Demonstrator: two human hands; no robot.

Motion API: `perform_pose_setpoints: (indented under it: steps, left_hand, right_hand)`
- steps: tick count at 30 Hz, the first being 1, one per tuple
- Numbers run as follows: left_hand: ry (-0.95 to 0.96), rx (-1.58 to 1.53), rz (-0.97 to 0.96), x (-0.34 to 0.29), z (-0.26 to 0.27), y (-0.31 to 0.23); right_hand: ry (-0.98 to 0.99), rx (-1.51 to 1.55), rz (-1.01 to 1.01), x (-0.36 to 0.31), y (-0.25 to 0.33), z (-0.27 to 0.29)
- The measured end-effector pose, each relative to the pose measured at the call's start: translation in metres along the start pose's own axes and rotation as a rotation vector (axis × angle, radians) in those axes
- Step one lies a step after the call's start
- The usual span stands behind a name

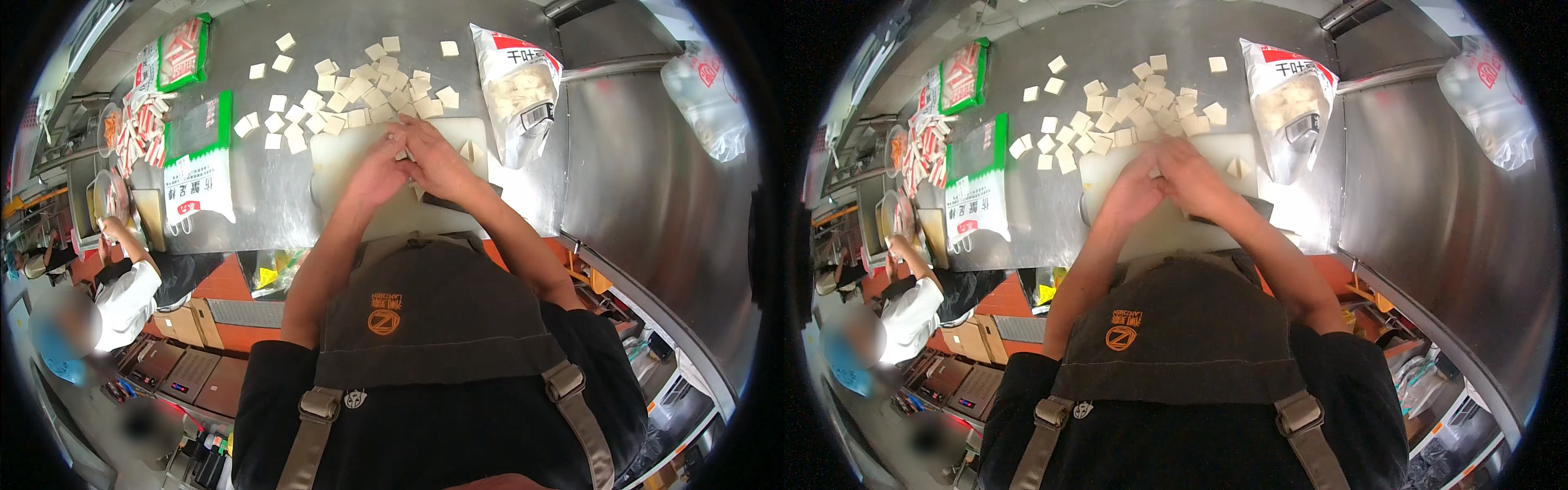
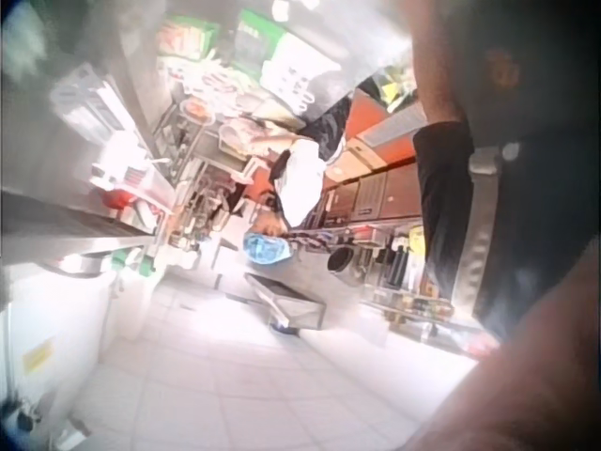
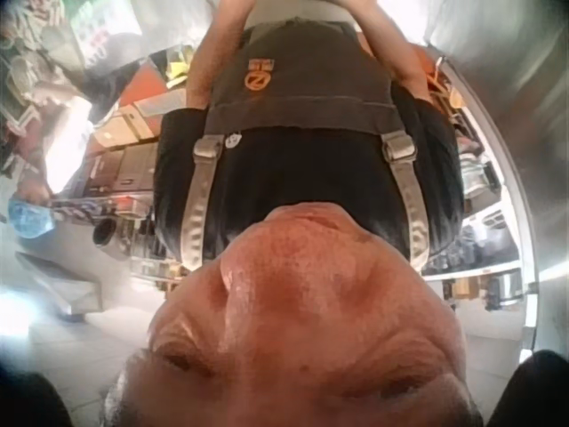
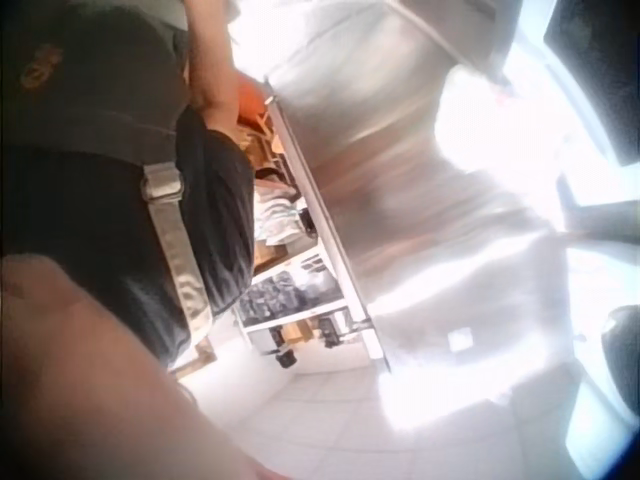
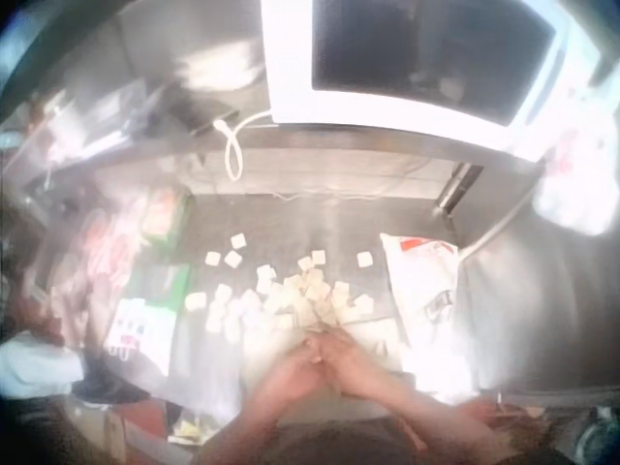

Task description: The person repeatedly cuts blocks of tofu into small cubes using a cleaver on a cutting board. They gather the cut pieces and transfer them into a plastic bag. Another person is visible in the background handling packaged food items.

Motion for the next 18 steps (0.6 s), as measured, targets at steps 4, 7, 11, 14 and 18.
perform_pose_setpoints:
  steps: [4,7,11,14,18]
  left_hand:
    - [0.056,-0.040,0.052,0.000,0.016,0.006]
    - [0.060,-0.095,-0.016,0.001,0.015,0.006]
    - [-0.110,-0.007,-0.045,0.000,0.000,0.001]
    - [-0.209,0.128,-0.007,0.003,0.011,0.014]
    - [-0.153,0.160,-0.023,0.002,0.029,0.030]
  right_hand:
    - [0.041,0.263,-0.141,-0.008,0.016,0.012]
    - [-0.010,0.169,-0.036,-0.014,0.003,0.018]
    - [-0.116,0.176,-0.158,-0.018,-0.016,0.020]
    - [-0.182,0.058,-0.066,-0.018,-0.012,0.020]
    - [-0.018,-0.107,-0.076,-0.011,-0.009,0.013]
Point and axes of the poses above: each hand's wrist, its own x-axis towards the middle knuckle, its own z-axis out of the back of the hand, y = z × x, the point moved 5 cm from there along x, towards the middle knuckle, and after that the axes turned 4 degrees about x, right-handed, at the moved point
